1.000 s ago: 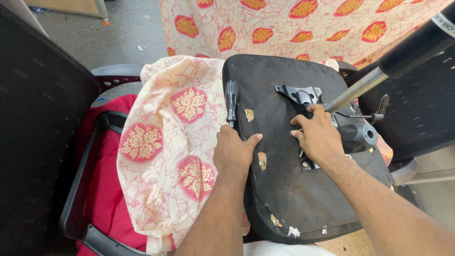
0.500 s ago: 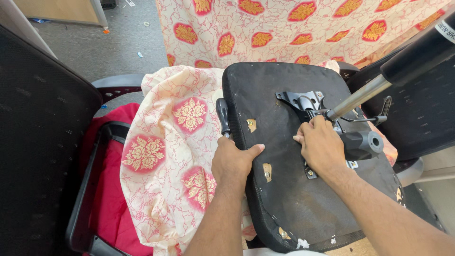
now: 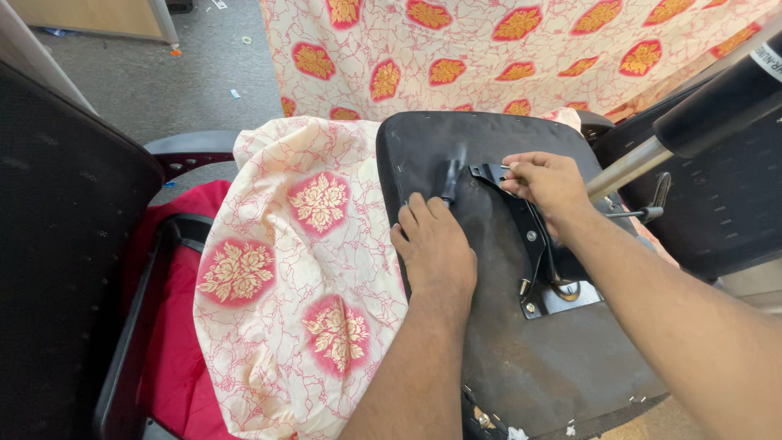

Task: The person uses a screwdriver to tighten screws on the underside of an office chair seat, securing the gas lift mechanism to the seat base. They work on multiple screws around the central mounting plate.

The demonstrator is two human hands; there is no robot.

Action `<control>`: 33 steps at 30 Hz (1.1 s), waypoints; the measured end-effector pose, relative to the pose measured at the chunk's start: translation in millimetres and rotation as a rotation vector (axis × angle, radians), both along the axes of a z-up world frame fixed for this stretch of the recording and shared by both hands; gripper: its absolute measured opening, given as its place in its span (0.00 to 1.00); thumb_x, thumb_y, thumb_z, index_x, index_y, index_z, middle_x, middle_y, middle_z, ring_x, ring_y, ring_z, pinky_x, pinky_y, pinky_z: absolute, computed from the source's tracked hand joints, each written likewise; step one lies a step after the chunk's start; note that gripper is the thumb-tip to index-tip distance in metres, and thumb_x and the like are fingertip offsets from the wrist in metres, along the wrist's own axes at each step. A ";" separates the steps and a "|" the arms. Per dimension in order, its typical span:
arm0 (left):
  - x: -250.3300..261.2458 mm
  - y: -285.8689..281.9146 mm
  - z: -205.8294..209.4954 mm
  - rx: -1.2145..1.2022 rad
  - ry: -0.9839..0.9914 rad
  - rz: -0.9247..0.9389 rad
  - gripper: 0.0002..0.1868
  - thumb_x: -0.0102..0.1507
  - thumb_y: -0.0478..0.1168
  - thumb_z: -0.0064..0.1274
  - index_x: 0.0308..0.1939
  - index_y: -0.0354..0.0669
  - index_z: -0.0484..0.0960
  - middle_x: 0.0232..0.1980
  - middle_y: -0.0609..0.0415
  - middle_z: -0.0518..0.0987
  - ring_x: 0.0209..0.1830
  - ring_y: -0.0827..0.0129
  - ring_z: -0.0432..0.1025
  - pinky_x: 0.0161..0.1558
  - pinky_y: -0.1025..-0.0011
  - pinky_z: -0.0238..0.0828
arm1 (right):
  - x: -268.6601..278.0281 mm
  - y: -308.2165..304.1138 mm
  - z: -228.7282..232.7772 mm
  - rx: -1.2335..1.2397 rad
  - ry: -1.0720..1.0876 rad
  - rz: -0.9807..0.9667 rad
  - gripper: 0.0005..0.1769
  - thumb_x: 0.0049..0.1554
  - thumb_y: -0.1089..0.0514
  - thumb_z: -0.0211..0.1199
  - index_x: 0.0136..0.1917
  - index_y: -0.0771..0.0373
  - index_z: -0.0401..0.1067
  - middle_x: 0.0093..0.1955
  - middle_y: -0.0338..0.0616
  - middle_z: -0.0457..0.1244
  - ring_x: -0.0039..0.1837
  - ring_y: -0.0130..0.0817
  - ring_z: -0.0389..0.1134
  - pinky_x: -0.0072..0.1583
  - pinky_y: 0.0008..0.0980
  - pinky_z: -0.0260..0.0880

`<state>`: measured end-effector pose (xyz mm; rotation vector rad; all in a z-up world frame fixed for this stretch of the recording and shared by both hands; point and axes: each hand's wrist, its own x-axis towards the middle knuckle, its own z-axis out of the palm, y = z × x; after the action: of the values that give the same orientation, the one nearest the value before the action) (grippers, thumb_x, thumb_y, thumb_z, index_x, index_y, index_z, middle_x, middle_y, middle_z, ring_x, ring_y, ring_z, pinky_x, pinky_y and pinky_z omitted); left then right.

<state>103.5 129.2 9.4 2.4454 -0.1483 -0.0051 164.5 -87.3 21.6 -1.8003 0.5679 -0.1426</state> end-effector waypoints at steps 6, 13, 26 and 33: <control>-21.0 11.7 -16.9 0.096 0.002 -0.226 0.42 0.60 0.37 0.46 0.77 0.59 0.50 0.82 0.43 0.41 0.82 0.55 0.34 0.74 0.42 0.33 | 15.4 -7.8 -7.9 -0.383 0.077 0.211 0.15 0.57 0.64 0.66 0.58 0.68 0.72 0.42 0.43 0.70 0.42 0.25 0.70 0.46 0.25 0.70; -22.4 9.0 -17.2 0.079 -0.049 -0.117 0.44 0.58 0.36 0.48 0.79 0.58 0.52 0.82 0.43 0.45 0.83 0.57 0.37 0.73 0.41 0.35 | 15.4 11.7 -11.9 -0.437 0.050 0.141 0.08 0.56 0.63 0.70 0.50 0.67 0.79 0.40 0.40 0.70 0.40 0.22 0.67 0.44 0.24 0.68; -28.4 10.0 -21.4 0.073 -0.090 -0.148 0.40 0.60 0.60 0.48 0.75 0.54 0.60 0.81 0.38 0.45 0.82 0.51 0.36 0.69 0.35 0.43 | 19.3 25.3 -7.5 -0.739 0.043 0.222 0.08 0.55 0.60 0.73 0.46 0.66 0.80 0.37 0.43 0.71 0.38 0.25 0.68 0.43 0.28 0.69; -29.2 11.1 -16.4 0.122 -0.048 -0.181 0.40 0.62 0.60 0.45 0.76 0.54 0.58 0.81 0.39 0.43 0.81 0.51 0.35 0.68 0.35 0.45 | 15.5 33.4 -9.7 -0.867 0.004 0.216 0.09 0.54 0.59 0.73 0.46 0.66 0.79 0.38 0.48 0.71 0.40 0.34 0.73 0.47 0.34 0.70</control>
<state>74.3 140.3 -6.9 2.5461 -0.4016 -0.0360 180.0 -53.9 11.9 -2.6876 0.3186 -0.2629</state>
